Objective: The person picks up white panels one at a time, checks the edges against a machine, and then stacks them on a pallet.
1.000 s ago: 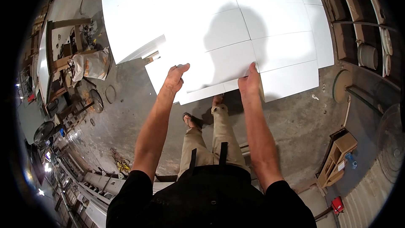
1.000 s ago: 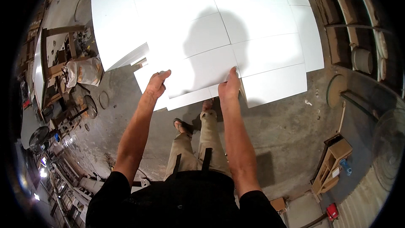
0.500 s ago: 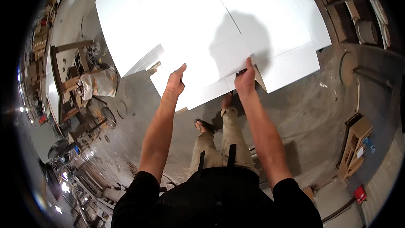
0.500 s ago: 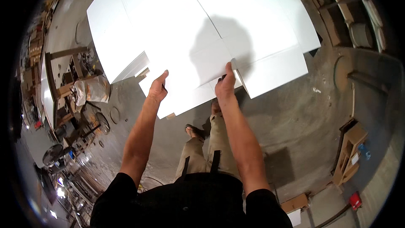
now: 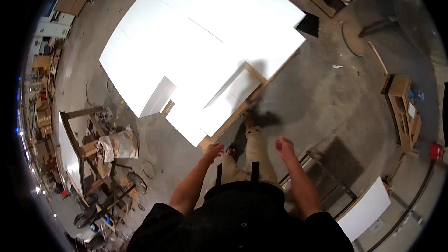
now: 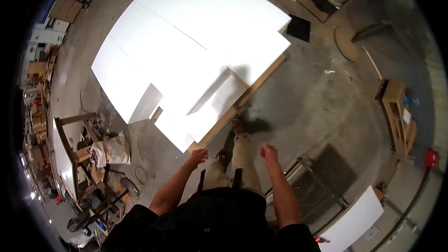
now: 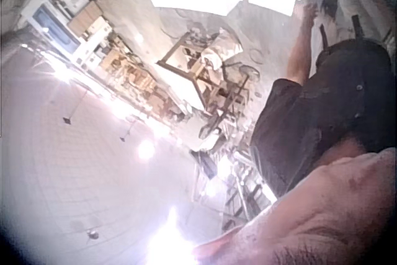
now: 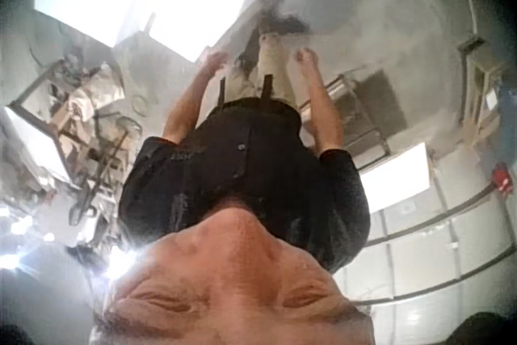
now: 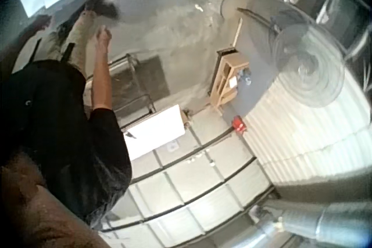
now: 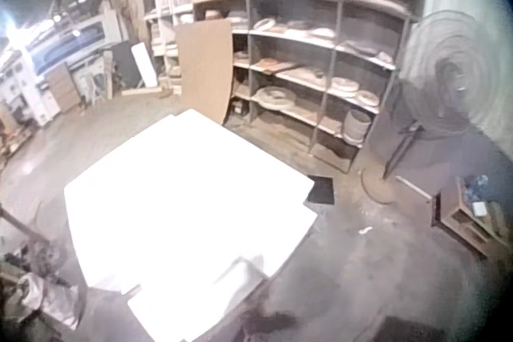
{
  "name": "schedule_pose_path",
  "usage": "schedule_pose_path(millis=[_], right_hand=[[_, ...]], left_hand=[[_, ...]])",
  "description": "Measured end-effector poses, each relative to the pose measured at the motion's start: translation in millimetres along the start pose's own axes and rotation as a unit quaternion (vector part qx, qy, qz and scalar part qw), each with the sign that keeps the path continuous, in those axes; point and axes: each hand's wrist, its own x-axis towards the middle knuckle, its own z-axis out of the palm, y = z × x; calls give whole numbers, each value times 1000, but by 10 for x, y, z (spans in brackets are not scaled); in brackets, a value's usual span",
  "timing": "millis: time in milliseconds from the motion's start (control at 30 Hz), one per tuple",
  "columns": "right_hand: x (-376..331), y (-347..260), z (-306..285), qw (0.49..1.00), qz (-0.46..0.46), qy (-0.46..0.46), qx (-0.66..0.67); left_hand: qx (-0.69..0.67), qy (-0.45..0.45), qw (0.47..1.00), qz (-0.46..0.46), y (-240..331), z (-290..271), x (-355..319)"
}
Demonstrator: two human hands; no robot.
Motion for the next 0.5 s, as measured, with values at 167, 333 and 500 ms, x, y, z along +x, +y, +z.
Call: schedule_pose_path(millis=[167, 333, 500], right_hand=[[-917, 1067, -1137, 993, -50, 73, 79], [-1956, 2753, -1785, 968, -35, 96, 229], [-3204, 3715, -1589, 947, -83, 204, 233]], left_hand=[[209, -92, 967, 118, -510, -10, -30], [167, -58, 972, 158, -635, -59, -529], [279, -38, 957, 68, -1458, -386, -578]])
